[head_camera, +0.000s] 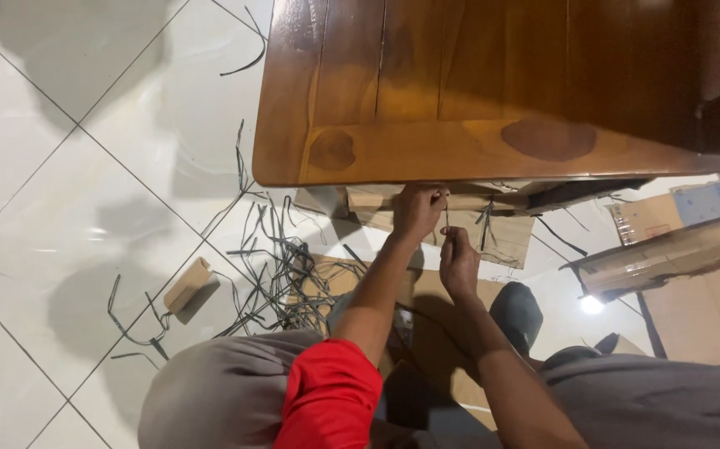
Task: Wrapping the legs of a wooden table with cardboard and plastic strips for protection
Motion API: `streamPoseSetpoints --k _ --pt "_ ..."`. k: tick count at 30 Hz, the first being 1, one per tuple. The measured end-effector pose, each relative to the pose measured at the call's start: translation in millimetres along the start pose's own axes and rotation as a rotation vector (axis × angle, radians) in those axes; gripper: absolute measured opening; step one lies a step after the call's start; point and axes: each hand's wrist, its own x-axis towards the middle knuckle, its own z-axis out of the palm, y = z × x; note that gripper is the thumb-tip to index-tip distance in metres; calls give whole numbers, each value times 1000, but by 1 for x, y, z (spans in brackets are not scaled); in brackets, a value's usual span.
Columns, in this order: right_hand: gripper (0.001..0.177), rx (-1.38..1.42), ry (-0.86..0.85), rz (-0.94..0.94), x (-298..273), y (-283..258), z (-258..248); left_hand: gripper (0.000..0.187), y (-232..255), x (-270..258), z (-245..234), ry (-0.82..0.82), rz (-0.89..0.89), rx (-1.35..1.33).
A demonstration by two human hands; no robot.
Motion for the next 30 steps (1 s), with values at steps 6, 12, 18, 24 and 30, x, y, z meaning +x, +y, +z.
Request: streamPoseSetpoints --k 6,12,18,24,30 --pt "14 -29 -40 51 -16 5 1 12 -18 -13 9 0 23 56" --pt "11 -75 -69 43 -24 16 6 24 -29 -37 -5 11 28 -161" --pt "12 -117 -195 144 -32 37 25 9 -73 -100 -16 -16 -55 -84" --pt "11 -126 -352 236 -51 62 65 11 -118 -159 -52 11 -274 175" --pt "1 -119 -135 -217 -69 60 97 12 -128 -182 -88 64 -713 399"
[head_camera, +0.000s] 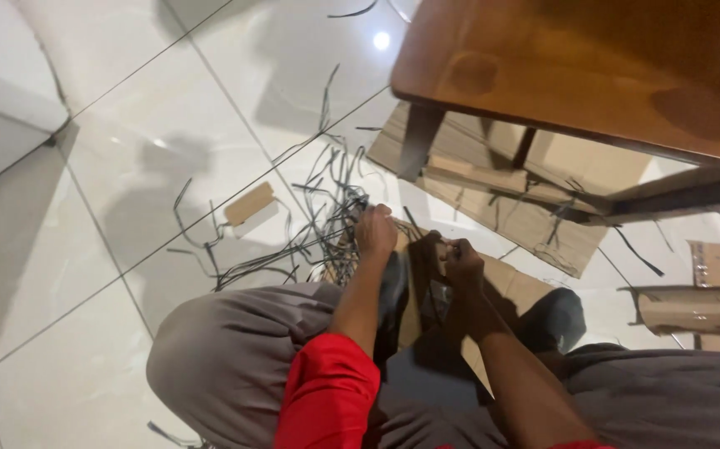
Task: Wrapping the legs of a wooden table with cardboard and plastic strips for protection
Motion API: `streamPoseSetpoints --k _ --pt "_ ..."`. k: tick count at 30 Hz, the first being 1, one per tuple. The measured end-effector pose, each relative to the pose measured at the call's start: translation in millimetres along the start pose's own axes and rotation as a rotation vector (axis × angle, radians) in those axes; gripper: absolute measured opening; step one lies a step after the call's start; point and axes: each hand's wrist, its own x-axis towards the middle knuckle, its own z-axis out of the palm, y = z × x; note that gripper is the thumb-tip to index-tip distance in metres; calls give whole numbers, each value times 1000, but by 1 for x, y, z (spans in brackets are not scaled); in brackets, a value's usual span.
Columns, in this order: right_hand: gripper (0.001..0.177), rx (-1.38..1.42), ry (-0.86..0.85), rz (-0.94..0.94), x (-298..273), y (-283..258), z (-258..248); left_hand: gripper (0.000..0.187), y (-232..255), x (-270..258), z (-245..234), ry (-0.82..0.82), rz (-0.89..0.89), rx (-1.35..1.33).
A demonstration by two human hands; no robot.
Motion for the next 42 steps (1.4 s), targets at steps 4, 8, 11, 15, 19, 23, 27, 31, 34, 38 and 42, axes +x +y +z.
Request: streamPoseSetpoints --k 4,8,11,15,19,23,27,31,34,38,42 --pt "8 -91 -45 7 3 10 21 10 -19 0 -23 6 -215 -2" --pt "34 -84 -458 425 13 -36 -5 21 -26 -4 -33 -28 -154 -154" --pt "36 -107 -491 453 13 -47 -12 29 -26 -2 -29 -63 -86 -189" --pt "32 -104 -469 443 15 -32 -4 41 -28 6 -26 -167 -159 -151" --pt "33 -118 -471 491 14 -44 -13 45 -37 16 -19 -202 -195 -180" --pt "37 -117 -487 463 16 -53 -17 33 -35 18 -12 94 -276 -444" --pt "42 -104 -504 450 19 -52 -12 17 -19 29 -20 394 -456 -963" --pt "42 -64 -500 430 28 -46 -3 28 -10 33 -33 437 -588 -1267" --pt "28 92 -426 453 29 -53 -4 40 -16 34 -34 300 -573 -1519" --pt "27 315 -372 500 33 -68 -6 27 -6 21 -51 22 -534 -1598" --pt "32 573 -252 447 36 -116 -26 29 -2 22 -16 -242 -370 -1444"
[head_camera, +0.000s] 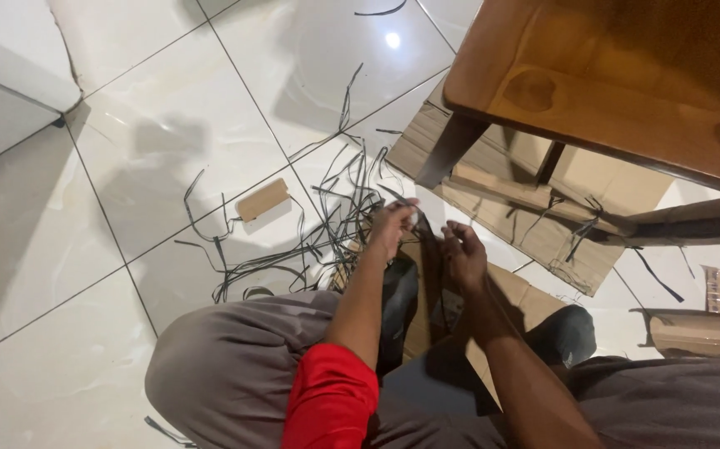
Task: Wrapping the legs of a wooden table with cardboard and plastic strips for protection
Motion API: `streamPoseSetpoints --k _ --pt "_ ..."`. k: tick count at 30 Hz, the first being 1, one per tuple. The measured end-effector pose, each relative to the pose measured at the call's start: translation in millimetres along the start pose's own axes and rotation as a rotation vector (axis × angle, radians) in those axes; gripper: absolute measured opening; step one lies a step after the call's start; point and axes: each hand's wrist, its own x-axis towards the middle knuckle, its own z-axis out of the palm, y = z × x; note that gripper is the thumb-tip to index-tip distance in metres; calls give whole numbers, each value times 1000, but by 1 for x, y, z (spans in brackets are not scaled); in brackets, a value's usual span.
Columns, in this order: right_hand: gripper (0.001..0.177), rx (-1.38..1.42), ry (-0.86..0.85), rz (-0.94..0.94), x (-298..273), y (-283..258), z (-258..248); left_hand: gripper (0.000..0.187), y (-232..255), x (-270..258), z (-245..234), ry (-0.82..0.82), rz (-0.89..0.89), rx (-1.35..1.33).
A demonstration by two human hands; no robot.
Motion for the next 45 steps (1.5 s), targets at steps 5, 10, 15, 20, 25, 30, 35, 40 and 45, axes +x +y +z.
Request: streamPoseSetpoints --k 5,10,15,20,25,30,35,40,45 --pt "38 97 -85 -146 -16 -23 -6 25 -9 -21 37 -95 -16 120" --pt "20 105 -11 -120 21 47 -19 25 -7 -29 54 -117 -77 194" --pt "18 -27 2 -142 18 63 -37 29 -6 -29 62 -80 43 200" --pt "30 -410 84 -485 53 156 -62 32 -16 -13 65 6 139 224" --pt "27 -1015 346 -1092 28 164 -84 27 -25 0 67 74 206 347" --pt "19 -600 311 -20 10 154 -88 33 -57 26 78 35 310 459" --pt "28 -410 354 -276 -10 107 -86 28 -26 -21 101 -98 324 636" --pt "44 19 88 -85 -20 20 -86 22 -40 -21 130 -203 259 778" --pt "23 226 122 -9 -13 24 -90 10 -13 -35 151 -166 628 888"
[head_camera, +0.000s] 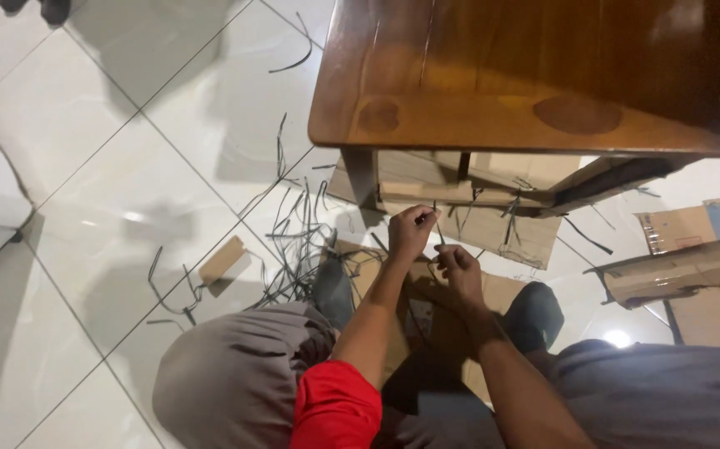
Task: Wrapping the legs of a wooden table with cardboard and plastic strips for protection
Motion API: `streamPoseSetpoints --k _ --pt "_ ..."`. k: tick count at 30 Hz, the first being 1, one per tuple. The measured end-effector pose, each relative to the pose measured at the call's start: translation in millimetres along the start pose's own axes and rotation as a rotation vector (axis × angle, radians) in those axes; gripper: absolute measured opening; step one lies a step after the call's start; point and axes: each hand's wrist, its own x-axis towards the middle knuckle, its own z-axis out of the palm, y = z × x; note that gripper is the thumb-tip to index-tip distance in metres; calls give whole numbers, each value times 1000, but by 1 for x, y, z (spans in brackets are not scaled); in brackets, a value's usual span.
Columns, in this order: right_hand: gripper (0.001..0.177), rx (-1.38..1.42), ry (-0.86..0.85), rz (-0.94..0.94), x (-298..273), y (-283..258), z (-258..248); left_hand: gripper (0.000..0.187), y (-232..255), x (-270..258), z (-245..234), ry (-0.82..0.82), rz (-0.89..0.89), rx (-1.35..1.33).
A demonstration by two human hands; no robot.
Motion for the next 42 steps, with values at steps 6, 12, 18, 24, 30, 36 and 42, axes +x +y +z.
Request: streamPoseSetpoints --k 6,12,18,24,30,36,42 --pt "12 216 139 99 5 7 8 18 -11 36 -7 11 342 243" --pt "12 225 256 143 36 76 5 38 -24 56 -21 -102 515 538" --pt "14 258 252 213 50 27 30 36 -67 75 -6 -164 510 461" --pt "20 312 143 258 86 -8 49 34 -47 72 -18 -206 451 390" --pt "13 332 25 341 126 10 54 30 -20 71 -30 -239 352 353" --pt "17 475 11 374 143 29 58 27 -48 77 -19 -217 353 222" --pt "25 529 -52 366 124 -4 67 23 -59 75 -2 -144 370 341"
